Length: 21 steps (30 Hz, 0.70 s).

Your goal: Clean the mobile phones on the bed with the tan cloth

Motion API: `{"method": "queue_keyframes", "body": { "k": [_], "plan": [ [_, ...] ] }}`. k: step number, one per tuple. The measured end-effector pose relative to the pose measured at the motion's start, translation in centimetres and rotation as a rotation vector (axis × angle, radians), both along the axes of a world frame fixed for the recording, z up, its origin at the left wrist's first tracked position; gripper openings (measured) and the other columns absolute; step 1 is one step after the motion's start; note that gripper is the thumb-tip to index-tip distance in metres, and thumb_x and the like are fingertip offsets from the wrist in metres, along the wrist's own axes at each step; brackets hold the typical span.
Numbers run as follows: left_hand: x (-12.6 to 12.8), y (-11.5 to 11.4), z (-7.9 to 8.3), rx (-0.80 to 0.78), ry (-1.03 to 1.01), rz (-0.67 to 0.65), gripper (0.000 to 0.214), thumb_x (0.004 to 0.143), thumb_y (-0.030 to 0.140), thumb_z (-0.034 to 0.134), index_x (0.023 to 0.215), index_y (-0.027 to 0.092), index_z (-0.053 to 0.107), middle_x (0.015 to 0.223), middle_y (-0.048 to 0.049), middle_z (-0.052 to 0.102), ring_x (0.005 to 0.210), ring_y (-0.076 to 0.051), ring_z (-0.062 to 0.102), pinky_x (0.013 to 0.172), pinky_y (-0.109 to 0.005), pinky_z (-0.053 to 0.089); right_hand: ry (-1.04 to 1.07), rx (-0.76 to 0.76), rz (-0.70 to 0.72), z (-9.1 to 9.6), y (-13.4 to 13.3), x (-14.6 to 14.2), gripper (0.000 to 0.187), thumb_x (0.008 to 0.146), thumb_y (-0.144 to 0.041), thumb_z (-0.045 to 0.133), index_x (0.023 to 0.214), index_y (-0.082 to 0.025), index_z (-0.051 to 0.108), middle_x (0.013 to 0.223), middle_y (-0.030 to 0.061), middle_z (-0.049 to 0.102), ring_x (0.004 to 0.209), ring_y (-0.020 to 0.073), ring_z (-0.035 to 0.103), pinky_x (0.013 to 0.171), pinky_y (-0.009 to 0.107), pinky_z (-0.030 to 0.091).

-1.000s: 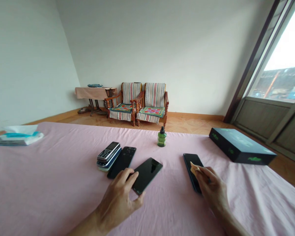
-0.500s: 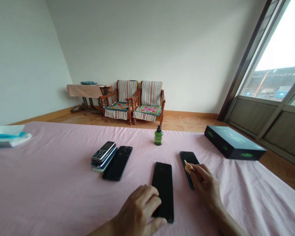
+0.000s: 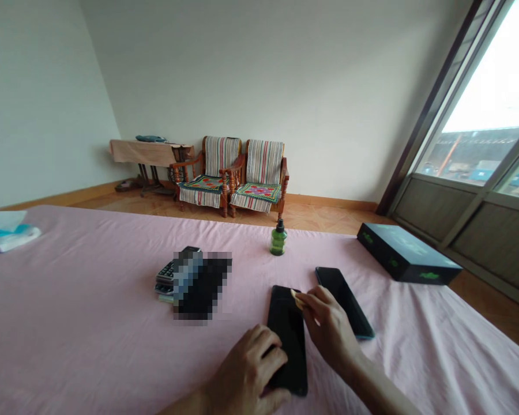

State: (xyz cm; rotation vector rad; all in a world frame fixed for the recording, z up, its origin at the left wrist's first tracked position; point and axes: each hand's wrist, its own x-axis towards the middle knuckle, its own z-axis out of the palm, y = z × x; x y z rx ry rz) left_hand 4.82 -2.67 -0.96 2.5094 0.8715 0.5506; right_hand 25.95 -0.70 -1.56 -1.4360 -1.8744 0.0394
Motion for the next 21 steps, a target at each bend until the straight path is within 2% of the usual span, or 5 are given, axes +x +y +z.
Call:
{"method": "queue_keyframes", "body": {
  "k": [3, 9, 14, 18, 21],
  "plan": [
    [0.0, 0.0, -0.2, 0.034, 0.046, 0.008, 0.035, 0.071, 0.025, 0.082, 0.101, 0.020, 0.065, 0.108, -0.0040, 0.061, 0.102, -0.023, 0.053, 0.093, -0.036, 0.047, -0.061, -0.068, 0.011, 0.3, 2.1, -1.2, 0.030, 0.083, -0.005, 0.045, 0.090, -0.021, 0.070, 0.082, 0.0047, 0.059, 0.078, 0.0182, 0.055, 0.073, 0.029, 0.045],
    [0.1, 0.4, -1.0, 0.136, 0.109, 0.028, 0.036, 0.076, 0.033, 0.078, 0.106, 0.020, 0.062, 0.107, -0.0042, 0.060, 0.099, -0.023, 0.052, 0.089, -0.036, 0.047, -0.030, -0.079, 0.000, -1.2, 5.1, -3.1, 0.033, 0.079, 0.002, 0.045, 0.084, -0.016, 0.072, 0.080, 0.0074, 0.058, 0.082, 0.0208, 0.054, 0.074, 0.030, 0.045],
    [0.4, 0.2, -1.0, 0.138, 0.149, 0.127, 0.030, 0.077, 0.033, 0.077, 0.100, 0.021, 0.062, 0.106, -0.0035, 0.061, 0.099, -0.025, 0.053, 0.087, -0.041, 0.048, -0.028, -0.127, 0.161, -0.7, 3.9, -5.1, 0.033, 0.080, 0.002, 0.048, 0.082, -0.020, 0.072, 0.081, 0.0037, 0.059, 0.083, 0.0174, 0.055, 0.075, 0.027, 0.046],
    [0.6, 0.0, -0.9, 0.135, 0.150, 0.169, 0.028, 0.075, 0.031, 0.079, 0.095, 0.020, 0.063, 0.105, -0.0039, 0.061, 0.101, -0.027, 0.053, 0.088, -0.043, 0.048, 0.034, -0.197, 0.287, -0.5, 2.5, -4.9, 0.039, 0.078, 0.003, 0.047, 0.091, -0.022, 0.073, 0.085, 0.0036, 0.059, 0.084, 0.0167, 0.055, 0.075, 0.027, 0.046],
    [0.6, 0.1, -0.9, 0.135, 0.122, 0.143, 0.029, 0.075, 0.031, 0.078, 0.098, 0.021, 0.063, 0.106, -0.0038, 0.060, 0.101, -0.026, 0.053, 0.089, -0.041, 0.048, 0.017, -0.167, 0.258, -1.1, 3.1, -4.0, 0.040, 0.081, 0.001, 0.044, 0.098, -0.021, 0.073, 0.087, 0.0053, 0.058, 0.085, 0.0183, 0.054, 0.076, 0.030, 0.047]
  ]
}}
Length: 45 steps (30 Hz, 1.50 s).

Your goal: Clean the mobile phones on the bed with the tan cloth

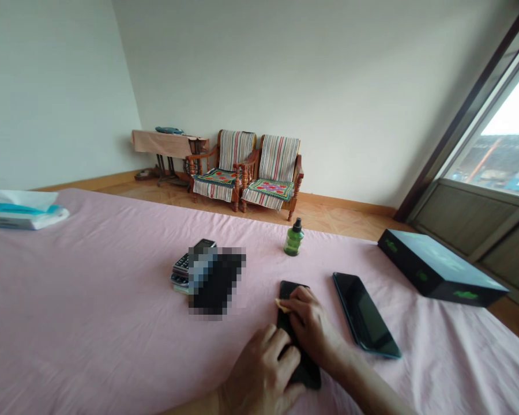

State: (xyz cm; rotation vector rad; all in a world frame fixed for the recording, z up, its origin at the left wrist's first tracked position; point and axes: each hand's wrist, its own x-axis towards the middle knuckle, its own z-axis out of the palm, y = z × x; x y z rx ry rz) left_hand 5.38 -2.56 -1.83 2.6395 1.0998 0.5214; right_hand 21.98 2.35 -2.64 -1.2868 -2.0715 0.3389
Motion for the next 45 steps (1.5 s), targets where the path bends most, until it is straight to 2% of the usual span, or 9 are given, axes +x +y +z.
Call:
{"method": "queue_keyframes", "body": {
  "k": [3, 8, 17, 21, 27, 32, 39, 42, 45],
  "plan": [
    [-0.1, 0.1, 0.1, 0.015, -0.022, -0.042, 0.033, 0.077, 0.029, 0.078, 0.104, 0.021, 0.062, 0.106, -0.0034, 0.060, 0.099, -0.023, 0.053, 0.090, -0.037, 0.046, -0.030, 0.054, -0.061, -0.5, 2.1, 0.6, 0.040, 0.080, 0.002, 0.043, 0.099, -0.018, 0.072, 0.087, 0.0066, 0.057, 0.085, 0.0194, 0.053, 0.078, 0.032, 0.047],
    [-0.1, 0.0, 0.1, 0.052, 0.001, -0.021, 0.036, 0.077, 0.032, 0.078, 0.107, 0.020, 0.061, 0.106, -0.0042, 0.060, 0.099, -0.024, 0.052, 0.090, -0.038, 0.045, -0.027, 0.069, -0.089, -0.4, 4.9, 0.1, 0.037, 0.084, 0.000, 0.041, 0.093, -0.016, 0.073, 0.087, 0.0077, 0.057, 0.085, 0.0197, 0.052, 0.078, 0.031, 0.047],
    [0.0, 0.1, -0.4, 0.046, 0.011, -0.021, 0.032, 0.076, 0.033, 0.078, 0.102, 0.022, 0.061, 0.102, -0.0034, 0.060, 0.098, -0.024, 0.053, 0.087, -0.037, 0.047, -0.087, 0.062, -0.043, -0.6, 1.7, 0.1, 0.042, 0.083, 0.002, 0.043, 0.103, -0.022, 0.072, 0.088, 0.0059, 0.057, 0.086, 0.0196, 0.052, 0.077, 0.030, 0.046],
    [0.1, 0.2, -0.2, 0.043, 0.018, -0.019, 0.031, 0.077, 0.031, 0.078, 0.101, 0.021, 0.061, 0.102, -0.0032, 0.060, 0.097, -0.024, 0.053, 0.086, -0.037, 0.047, -0.196, 0.088, -0.105, 0.0, 2.2, -0.4, 0.038, 0.086, -0.001, 0.044, 0.102, -0.022, 0.072, 0.087, 0.0067, 0.058, 0.086, 0.0205, 0.052, 0.077, 0.030, 0.045],
    [0.0, 0.4, -0.3, 0.054, 0.054, -0.055, 0.032, 0.078, 0.034, 0.076, 0.102, 0.021, 0.061, 0.102, -0.0036, 0.060, 0.096, -0.023, 0.054, 0.084, -0.036, 0.048, -0.218, 0.111, -0.174, 0.2, 3.8, -1.7, 0.034, 0.089, -0.003, 0.043, 0.088, -0.021, 0.072, 0.086, 0.0074, 0.058, 0.085, 0.0208, 0.052, 0.075, 0.028, 0.043],
    [0.2, -0.2, -0.2, 0.121, 0.080, 0.018, 0.035, 0.077, 0.032, 0.077, 0.105, 0.021, 0.059, 0.104, -0.0040, 0.060, 0.096, -0.024, 0.055, 0.086, -0.038, 0.048, -0.225, 0.105, -0.285, -0.3, 2.8, 0.1, 0.034, 0.084, -0.001, 0.044, 0.089, -0.020, 0.072, 0.082, 0.0080, 0.057, 0.082, 0.0216, 0.052, 0.070, 0.029, 0.042],
    [0.3, -0.1, -0.3, 0.156, 0.064, -0.006, 0.033, 0.078, 0.035, 0.076, 0.104, 0.021, 0.060, 0.102, -0.0036, 0.061, 0.095, -0.023, 0.056, 0.085, -0.036, 0.049, -0.218, 0.095, -0.397, -0.5, 2.0, 1.6, 0.035, 0.079, 0.000, 0.044, 0.084, -0.019, 0.073, 0.080, 0.0099, 0.058, 0.080, 0.0231, 0.053, 0.070, 0.031, 0.042],
    [0.3, 0.1, -0.2, 0.155, 0.093, -0.012, 0.032, 0.078, 0.035, 0.076, 0.102, 0.020, 0.060, 0.100, -0.0038, 0.061, 0.093, -0.023, 0.056, 0.083, -0.037, 0.049, -0.203, 0.095, -0.372, -0.4, 2.5, 0.6, 0.037, 0.080, 0.002, 0.042, 0.085, -0.019, 0.073, 0.081, 0.0097, 0.058, 0.081, 0.0227, 0.053, 0.069, 0.030, 0.042],
    [0.2, 0.2, 0.1, 0.131, 0.129, -0.017, 0.031, 0.077, 0.035, 0.076, 0.099, 0.020, 0.061, 0.098, -0.0038, 0.061, 0.091, -0.024, 0.056, 0.080, -0.039, 0.051, -0.188, 0.093, -0.266, -0.1, 3.2, -0.9, 0.038, 0.081, 0.002, 0.042, 0.085, -0.021, 0.072, 0.081, 0.0072, 0.058, 0.082, 0.0208, 0.054, 0.070, 0.028, 0.043]
  ]
}}
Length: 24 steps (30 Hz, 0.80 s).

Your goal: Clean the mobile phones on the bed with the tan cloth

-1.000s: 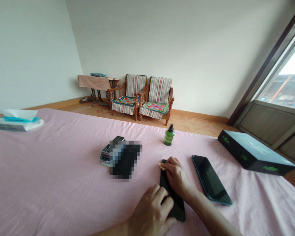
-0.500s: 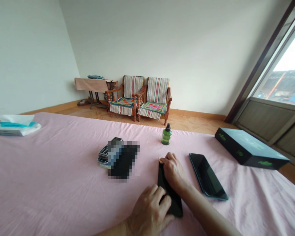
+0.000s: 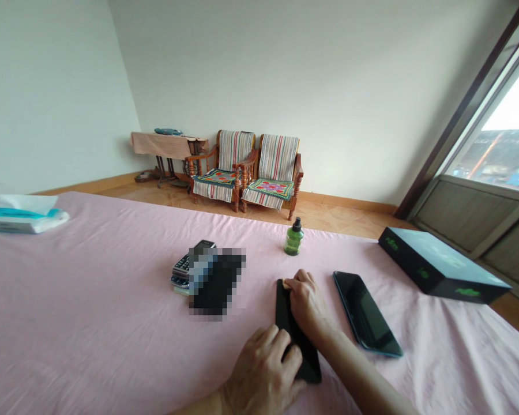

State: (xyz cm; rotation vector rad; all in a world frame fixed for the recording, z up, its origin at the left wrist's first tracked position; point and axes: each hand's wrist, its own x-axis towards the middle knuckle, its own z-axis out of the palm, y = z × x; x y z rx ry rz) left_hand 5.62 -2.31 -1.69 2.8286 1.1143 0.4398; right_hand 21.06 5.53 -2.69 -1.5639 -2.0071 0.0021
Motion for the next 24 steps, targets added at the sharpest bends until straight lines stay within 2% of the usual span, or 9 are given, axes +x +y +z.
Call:
{"method": "queue_keyframes", "body": {
  "k": [5, 15, 24],
  "plan": [
    [-0.3, 0.0, 0.4, -0.052, 0.009, 0.041, 0.029, 0.077, 0.032, 0.076, 0.099, 0.020, 0.061, 0.098, -0.0041, 0.061, 0.093, -0.026, 0.056, 0.081, -0.042, 0.052, 0.019, -0.014, 0.128, 0.6, 0.8, -1.4, 0.035, 0.084, 0.000, 0.045, 0.087, -0.022, 0.072, 0.085, 0.0049, 0.060, 0.084, 0.0178, 0.055, 0.075, 0.025, 0.045],
    [-0.3, 0.0, 0.3, -0.034, -0.060, 0.051, 0.030, 0.077, 0.030, 0.078, 0.100, 0.020, 0.062, 0.101, -0.0042, 0.060, 0.096, -0.024, 0.055, 0.085, -0.039, 0.050, 0.061, -0.038, -0.124, -0.3, 1.1, 1.4, 0.033, 0.083, -0.004, 0.044, 0.084, -0.017, 0.074, 0.082, 0.0099, 0.059, 0.081, 0.0218, 0.054, 0.072, 0.029, 0.042],
    [-0.3, 0.3, 0.5, -0.071, -0.058, 0.077, 0.030, 0.076, 0.032, 0.078, 0.100, 0.022, 0.063, 0.102, -0.0029, 0.062, 0.098, -0.024, 0.057, 0.087, -0.040, 0.051, 0.091, -0.064, -0.170, 0.3, -0.8, 1.1, 0.032, 0.081, -0.001, 0.043, 0.077, -0.014, 0.071, 0.077, 0.0079, 0.057, 0.074, 0.0187, 0.054, 0.064, 0.025, 0.040]
  ]
}}
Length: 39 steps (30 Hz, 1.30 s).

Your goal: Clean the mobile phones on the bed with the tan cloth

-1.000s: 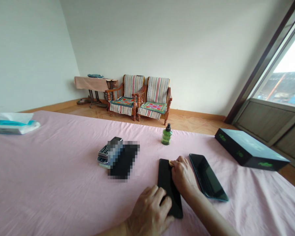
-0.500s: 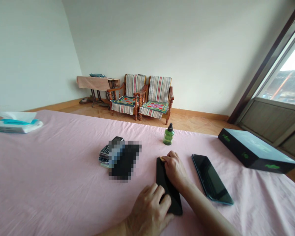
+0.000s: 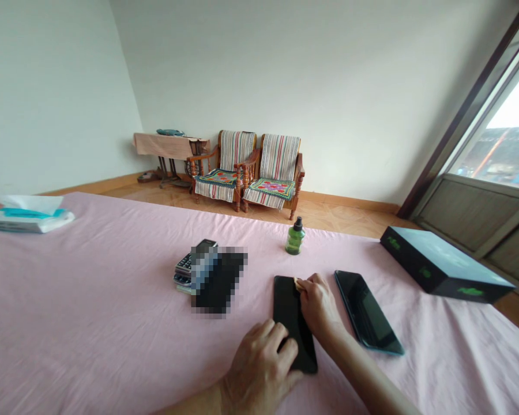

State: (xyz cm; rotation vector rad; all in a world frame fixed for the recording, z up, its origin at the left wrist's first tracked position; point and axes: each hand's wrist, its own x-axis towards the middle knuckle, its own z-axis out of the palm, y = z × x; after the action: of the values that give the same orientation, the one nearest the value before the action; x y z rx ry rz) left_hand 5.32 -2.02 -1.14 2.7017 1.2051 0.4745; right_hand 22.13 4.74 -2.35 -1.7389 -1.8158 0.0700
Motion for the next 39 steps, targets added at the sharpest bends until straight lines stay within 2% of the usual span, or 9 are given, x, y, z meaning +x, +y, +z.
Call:
{"method": "queue_keyframes", "body": {
  "k": [5, 9, 12, 15, 20, 23, 27, 31, 39],
  "plan": [
    [0.0, -0.3, 0.2, -0.034, -0.008, -0.008, 0.029, 0.076, 0.027, 0.078, 0.100, 0.021, 0.063, 0.104, -0.0030, 0.062, 0.100, -0.024, 0.057, 0.088, -0.041, 0.052, 0.008, -0.008, 0.028, -0.3, -2.8, -0.2, 0.034, 0.079, 0.003, 0.040, 0.077, -0.014, 0.069, 0.075, 0.0059, 0.056, 0.068, 0.0158, 0.055, 0.061, 0.023, 0.041],
    [0.0, -0.4, 0.2, -0.030, -0.029, -0.017, 0.028, 0.078, 0.023, 0.077, 0.101, 0.021, 0.062, 0.106, -0.0031, 0.062, 0.100, -0.024, 0.057, 0.089, -0.041, 0.051, 0.042, -0.018, 0.105, -1.2, -5.7, -0.2, 0.036, 0.078, 0.005, 0.039, 0.085, -0.015, 0.069, 0.080, 0.0056, 0.056, 0.069, 0.0151, 0.057, 0.063, 0.022, 0.043],
    [0.0, -0.4, 0.2, -0.032, -0.032, -0.035, 0.027, 0.078, 0.021, 0.076, 0.102, 0.021, 0.062, 0.107, -0.0035, 0.062, 0.100, -0.024, 0.057, 0.089, -0.040, 0.051, 0.059, -0.027, 0.150, -1.6, -6.7, 0.0, 0.038, 0.077, 0.005, 0.039, 0.090, -0.014, 0.069, 0.082, 0.0062, 0.057, 0.072, 0.0157, 0.058, 0.066, 0.023, 0.045],
    [0.0, -0.4, 0.1, -0.029, -0.026, -0.036, 0.027, 0.078, 0.021, 0.076, 0.101, 0.021, 0.063, 0.106, -0.0041, 0.063, 0.100, -0.025, 0.057, 0.090, -0.041, 0.051, 0.012, -0.044, 0.099, -1.2, -5.7, 0.3, 0.038, 0.077, 0.005, 0.041, 0.092, -0.014, 0.070, 0.081, 0.0059, 0.058, 0.073, 0.0159, 0.058, 0.068, 0.023, 0.044],
    [-0.2, -0.5, -0.3, -0.007, -0.027, -0.038, 0.031, 0.078, 0.017, 0.076, 0.106, 0.020, 0.063, 0.110, -0.0043, 0.063, 0.106, -0.024, 0.057, 0.095, -0.038, 0.050, -0.037, -0.061, -0.012, -0.2, -0.9, 0.7, 0.031, 0.081, 0.000, 0.044, 0.078, -0.014, 0.071, 0.076, 0.0070, 0.060, 0.070, 0.0163, 0.057, 0.063, 0.024, 0.038],
    [-0.3, -0.3, -0.7, 0.005, -0.024, -0.062, 0.037, 0.079, 0.021, 0.075, 0.113, 0.019, 0.062, 0.112, -0.0044, 0.064, 0.107, -0.024, 0.056, 0.096, -0.038, 0.050, -0.047, -0.068, -0.064, -0.1, 1.4, 0.9, 0.031, 0.084, -0.004, 0.044, 0.075, -0.013, 0.072, 0.075, 0.0096, 0.061, 0.067, 0.0168, 0.056, 0.060, 0.025, 0.035],
    [-0.3, -0.2, -0.9, 0.032, -0.033, -0.055, 0.039, 0.078, 0.024, 0.076, 0.114, 0.019, 0.062, 0.110, -0.0041, 0.064, 0.106, -0.024, 0.057, 0.096, -0.039, 0.050, -0.063, -0.084, -0.088, -0.4, 2.0, 1.2, 0.031, 0.084, -0.006, 0.043, 0.073, -0.012, 0.071, 0.073, 0.0100, 0.061, 0.064, 0.0159, 0.054, 0.058, 0.025, 0.032],
    [-0.3, -0.2, -0.3, 0.008, -0.024, -0.055, 0.035, 0.077, 0.019, 0.077, 0.109, 0.019, 0.063, 0.109, -0.0042, 0.064, 0.105, -0.024, 0.057, 0.092, -0.038, 0.052, -0.084, -0.103, -0.040, -0.5, -0.1, 1.3, 0.028, 0.079, -0.002, 0.045, 0.067, -0.015, 0.067, 0.071, 0.0061, 0.058, 0.064, 0.0144, 0.054, 0.058, 0.024, 0.031],
    [-0.3, -0.4, 0.9, -0.056, -0.075, -0.056, 0.028, 0.081, 0.009, 0.069, 0.105, 0.021, 0.064, 0.110, -0.0038, 0.064, 0.105, -0.022, 0.058, 0.092, -0.037, 0.052, -0.049, -0.088, 0.084, -1.2, -7.1, 0.7, 0.034, 0.075, 0.006, 0.039, 0.073, -0.016, 0.065, 0.074, 0.0043, 0.059, 0.066, 0.0132, 0.056, 0.062, 0.022, 0.037]
  ]
}}
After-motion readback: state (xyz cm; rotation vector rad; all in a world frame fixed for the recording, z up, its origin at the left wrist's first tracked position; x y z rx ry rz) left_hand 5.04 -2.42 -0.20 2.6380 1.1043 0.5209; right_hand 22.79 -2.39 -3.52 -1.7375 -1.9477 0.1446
